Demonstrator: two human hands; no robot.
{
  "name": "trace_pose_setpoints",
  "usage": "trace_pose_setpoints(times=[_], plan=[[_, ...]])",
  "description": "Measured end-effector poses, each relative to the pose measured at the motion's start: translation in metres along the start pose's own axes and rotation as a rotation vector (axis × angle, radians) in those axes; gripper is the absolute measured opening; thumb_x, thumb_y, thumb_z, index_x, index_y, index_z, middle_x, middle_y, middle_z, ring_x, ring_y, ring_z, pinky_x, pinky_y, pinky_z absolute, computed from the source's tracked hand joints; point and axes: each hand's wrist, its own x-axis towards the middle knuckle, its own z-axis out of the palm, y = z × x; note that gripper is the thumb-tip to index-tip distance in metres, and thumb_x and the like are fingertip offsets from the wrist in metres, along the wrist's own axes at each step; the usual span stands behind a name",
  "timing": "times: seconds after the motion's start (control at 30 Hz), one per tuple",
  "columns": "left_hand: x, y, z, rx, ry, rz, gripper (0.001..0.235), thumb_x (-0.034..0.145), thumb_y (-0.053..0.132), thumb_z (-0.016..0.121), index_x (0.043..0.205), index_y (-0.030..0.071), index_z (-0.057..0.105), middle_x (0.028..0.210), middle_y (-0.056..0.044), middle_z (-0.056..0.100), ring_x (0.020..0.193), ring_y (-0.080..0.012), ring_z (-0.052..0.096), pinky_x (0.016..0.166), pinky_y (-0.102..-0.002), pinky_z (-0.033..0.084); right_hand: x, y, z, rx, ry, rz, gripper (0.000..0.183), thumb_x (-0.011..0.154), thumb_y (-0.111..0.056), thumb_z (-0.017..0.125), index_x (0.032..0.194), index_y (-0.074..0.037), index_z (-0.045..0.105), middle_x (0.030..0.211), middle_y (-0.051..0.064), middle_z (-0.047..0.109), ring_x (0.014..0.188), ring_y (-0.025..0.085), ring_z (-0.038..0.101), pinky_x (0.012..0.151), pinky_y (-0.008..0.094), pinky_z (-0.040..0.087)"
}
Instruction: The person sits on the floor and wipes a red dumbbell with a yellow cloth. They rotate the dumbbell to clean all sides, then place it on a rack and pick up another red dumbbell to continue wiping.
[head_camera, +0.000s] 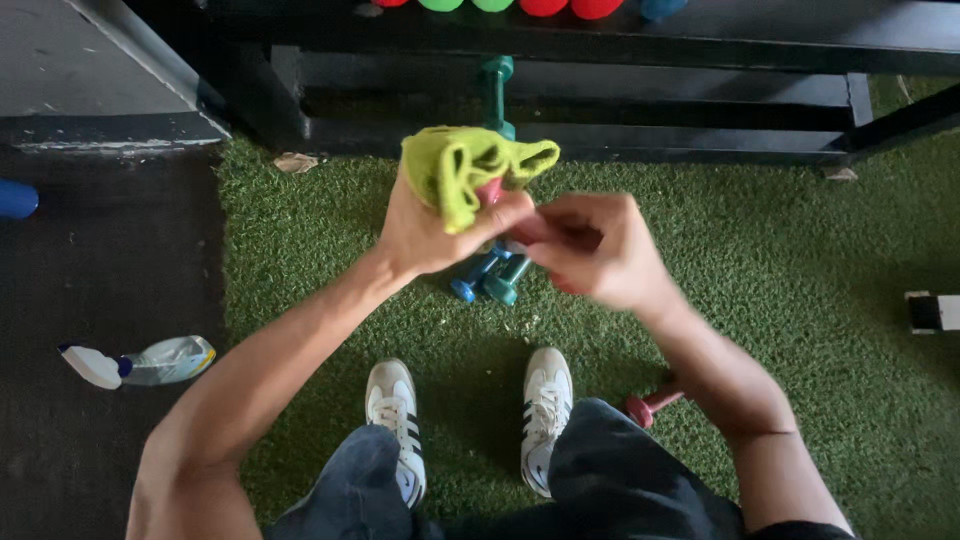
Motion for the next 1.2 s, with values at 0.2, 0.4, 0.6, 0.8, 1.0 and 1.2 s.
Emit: trace_pose_setpoints(times=[0.2, 0.4, 0.6, 0.8, 1.0, 1.2], plan=[[0.024, 0.042, -0.006, 0.007, -0.103, 0.235, 0.034, 0.08, 0.013, 0.087, 0.101, -0.006, 0.067, 0.095, -0.016, 0.072, 0.084, -0.0235, 0.072, 0.082, -0.036, 0.062, 0.003, 0.016, -0.019, 1.544, -0.521, 0.607, 0.034, 0.093, -0.019, 0.064, 0.108, 0.01, 0.058, 0.075, 0.015, 0.061, 0.065, 0.025, 0.061, 0.055, 0.039, 0.053], [0.032, 0.055, -0.008, 0.125, -0.053, 0.176, 0.032, 0.087, 0.017, 0.082, 0.102, -0.003, 0.063, 0.103, -0.015, 0.066, 0.091, -0.0277, 0.068, 0.086, -0.038, 0.058, 0.007, 0.006, -0.026, 1.21, -0.474, 0.345, 0.038, 0.1, -0.014, 0.047, 0.121, 0.015, 0.06, 0.078, 0.017, 0.066, 0.06, 0.024, 0.064, 0.051, 0.029, 0.055], [0.026, 0.053, -0.005, 0.009, -0.041, 0.045, 0.025, 0.086, 0.009, 0.078, 0.104, -0.003, 0.064, 0.091, -0.011, 0.073, 0.074, -0.018, 0.071, 0.069, -0.029, 0.061, 0.003, -0.034, -0.014, 0.206, -0.113, 0.185, 0.019, 0.095, -0.009, 0.057, 0.097, 0.004, 0.069, 0.076, 0.012, 0.072, 0.056, 0.018, 0.072, 0.047, 0.025, 0.061], [0.019, 0.049, 0.0, 0.034, 0.007, -0.131, 0.022, 0.092, 0.023, 0.076, 0.099, 0.006, 0.065, 0.093, -0.007, 0.073, 0.085, -0.0184, 0.071, 0.079, -0.029, 0.061, -0.006, -0.018, -0.002, -0.229, 0.071, -0.067, 0.024, 0.092, -0.009, 0.063, 0.106, 0.01, 0.068, 0.08, 0.015, 0.073, 0.046, 0.015, 0.059, 0.033, 0.024, 0.041], [0.009, 0.026, 0.0, 0.055, 0.0, -0.014, 0.028, 0.079, 0.015, 0.081, 0.1, 0.003, 0.068, 0.083, -0.013, 0.07, 0.08, -0.0284, 0.075, 0.072, -0.036, 0.058, 0.002, -0.01, -0.002, 0.276, 0.027, 0.133, 0.021, 0.086, -0.008, 0.071, 0.096, 0.01, 0.07, 0.055, 0.014, 0.063, 0.038, 0.015, 0.057, 0.035, 0.023, 0.044], [-0.008, 0.002, 0.007, -0.08, 0.022, -0.159, 0.017, 0.078, 0.005, 0.08, 0.086, 0.004, 0.064, 0.072, -0.004, 0.065, 0.065, -0.0142, 0.066, 0.063, -0.028, 0.056, -0.001, 0.029, 0.02, 0.192, -0.105, 0.176, 0.031, 0.086, -0.019, 0.078, 0.097, 0.009, 0.071, 0.055, 0.015, 0.057, 0.038, 0.019, 0.057, 0.036, 0.03, 0.045]])
